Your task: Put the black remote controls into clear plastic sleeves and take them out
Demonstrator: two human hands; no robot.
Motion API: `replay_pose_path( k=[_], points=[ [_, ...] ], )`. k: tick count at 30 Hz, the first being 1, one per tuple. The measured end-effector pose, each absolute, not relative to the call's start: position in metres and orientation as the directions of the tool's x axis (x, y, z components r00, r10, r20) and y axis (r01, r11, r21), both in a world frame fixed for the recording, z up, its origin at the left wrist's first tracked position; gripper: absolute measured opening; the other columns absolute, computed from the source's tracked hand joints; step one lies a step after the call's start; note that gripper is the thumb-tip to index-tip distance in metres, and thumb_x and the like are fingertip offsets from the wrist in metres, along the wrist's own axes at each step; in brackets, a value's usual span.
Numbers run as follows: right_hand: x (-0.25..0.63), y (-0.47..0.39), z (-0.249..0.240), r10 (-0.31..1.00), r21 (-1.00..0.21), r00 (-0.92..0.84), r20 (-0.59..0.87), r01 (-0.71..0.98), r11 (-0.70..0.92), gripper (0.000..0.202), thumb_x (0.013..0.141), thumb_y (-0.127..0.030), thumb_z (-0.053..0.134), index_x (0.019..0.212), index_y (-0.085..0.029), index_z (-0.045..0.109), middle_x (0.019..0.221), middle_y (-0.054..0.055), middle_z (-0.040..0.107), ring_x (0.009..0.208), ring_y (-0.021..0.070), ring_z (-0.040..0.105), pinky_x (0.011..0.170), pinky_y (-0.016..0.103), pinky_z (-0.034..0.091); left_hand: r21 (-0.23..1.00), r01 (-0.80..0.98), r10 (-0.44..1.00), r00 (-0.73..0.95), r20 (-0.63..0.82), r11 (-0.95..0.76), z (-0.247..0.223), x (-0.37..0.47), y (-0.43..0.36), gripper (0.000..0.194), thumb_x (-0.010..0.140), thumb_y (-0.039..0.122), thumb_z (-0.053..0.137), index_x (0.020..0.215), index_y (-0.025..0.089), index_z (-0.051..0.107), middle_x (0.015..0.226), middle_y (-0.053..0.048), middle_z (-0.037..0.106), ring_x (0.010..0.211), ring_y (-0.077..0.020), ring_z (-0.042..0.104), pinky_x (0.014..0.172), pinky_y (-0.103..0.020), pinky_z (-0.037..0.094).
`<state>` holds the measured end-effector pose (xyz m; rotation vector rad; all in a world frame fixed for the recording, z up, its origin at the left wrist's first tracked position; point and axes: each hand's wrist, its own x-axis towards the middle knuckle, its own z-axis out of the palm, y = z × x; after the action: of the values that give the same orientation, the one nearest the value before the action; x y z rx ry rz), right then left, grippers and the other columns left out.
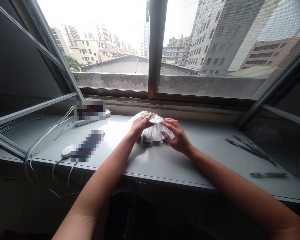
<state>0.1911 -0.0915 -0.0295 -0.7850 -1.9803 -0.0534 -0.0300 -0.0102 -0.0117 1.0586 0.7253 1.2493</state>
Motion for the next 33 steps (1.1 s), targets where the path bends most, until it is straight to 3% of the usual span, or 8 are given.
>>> replay_pose_path(
  k=[5,10,12,17,23,29,33],
  points=[
    [0.191,-0.091,-0.033,0.552,-0.316,-0.29,0.782,0.578,0.752,0.053,0.106,-0.03,0.065,0.158,-0.034,0.058,0.135,0.013,0.064,0.128,0.0371,0.059,0.113,0.064,0.053,0.929,-0.37,0.975,0.195,0.105,-0.026,-0.011,-0.029,-0.012,0.025,0.091,0.031,0.087,0.11,0.014,0.085,0.13,-0.014,0.079,0.106,-0.0248,0.078,0.099,-0.039,0.066],
    [0.191,-0.09,-0.034,0.616,-0.382,-0.26,0.744,0.591,0.711,0.023,0.104,-0.028,0.066,0.124,-0.028,0.076,0.114,0.012,0.062,0.114,0.0337,0.061,0.105,0.059,0.057,0.94,-0.341,0.969,0.219,0.116,-0.035,-0.011,-0.03,-0.014,0.032,0.089,0.038,0.089,0.111,0.014,0.085,0.121,-0.015,0.081,0.106,-0.0264,0.078,0.097,-0.04,0.066],
    [0.191,-0.09,-0.033,0.619,-0.387,-0.259,0.742,0.588,0.71,0.023,0.104,-0.029,0.066,0.124,-0.027,0.076,0.113,0.011,0.062,0.113,0.0332,0.062,0.104,0.058,0.057,0.942,-0.334,0.969,0.217,0.118,-0.04,-0.012,-0.03,-0.014,0.035,0.088,0.04,0.09,0.111,0.014,0.085,0.12,-0.014,0.081,0.105,-0.026,0.078,0.097,-0.04,0.066],
    [0.192,-0.091,-0.032,0.573,-0.343,-0.297,0.764,0.566,0.75,0.04,0.106,-0.032,0.064,0.145,-0.03,0.068,0.132,0.013,0.065,0.127,0.0358,0.06,0.113,0.06,0.054,0.946,-0.32,0.966,0.224,0.127,-0.05,-0.014,-0.03,-0.012,0.036,0.088,0.041,0.089,0.112,0.014,0.085,0.119,-0.014,0.081,0.099,-0.0233,0.077,0.096,-0.039,0.065],
    [0.192,-0.088,-0.035,0.542,-0.303,-0.426,0.724,0.509,0.806,0.06,0.106,-0.035,0.065,0.165,-0.033,0.052,0.154,0.011,0.064,0.154,0.0376,0.047,0.127,0.067,0.042,0.941,-0.332,0.966,0.222,0.136,-0.056,-0.015,-0.031,-0.011,0.035,0.085,0.038,0.091,0.11,0.015,0.085,0.125,-0.014,0.079,0.102,-0.0247,0.077,0.096,-0.039,0.065],
    [0.193,-0.088,-0.036,0.559,-0.314,-0.459,0.691,0.505,0.804,0.055,0.105,-0.036,0.069,0.159,-0.029,0.061,0.172,0.011,0.049,0.166,0.0391,0.032,0.129,0.07,0.038,0.931,-0.36,0.953,0.256,0.161,-0.06,-0.007,-0.039,-0.005,0.042,0.093,0.051,0.079,0.113,0.014,0.082,0.119,-0.018,0.082,0.107,-0.0282,0.078,0.091,-0.036,0.064],
    [0.193,-0.091,-0.034,0.549,-0.316,-0.491,0.676,0.479,0.819,0.066,0.105,-0.035,0.069,0.168,-0.03,0.05,0.169,0.011,0.053,0.168,0.038,0.028,0.13,0.069,0.036,0.928,-0.369,0.952,0.266,0.151,-0.044,-0.006,-0.04,-0.005,0.042,0.097,0.049,0.07,0.115,0.012,0.081,0.118,-0.019,0.081,0.107,-0.029,0.078,0.09,-0.037,0.063]
  ],
)
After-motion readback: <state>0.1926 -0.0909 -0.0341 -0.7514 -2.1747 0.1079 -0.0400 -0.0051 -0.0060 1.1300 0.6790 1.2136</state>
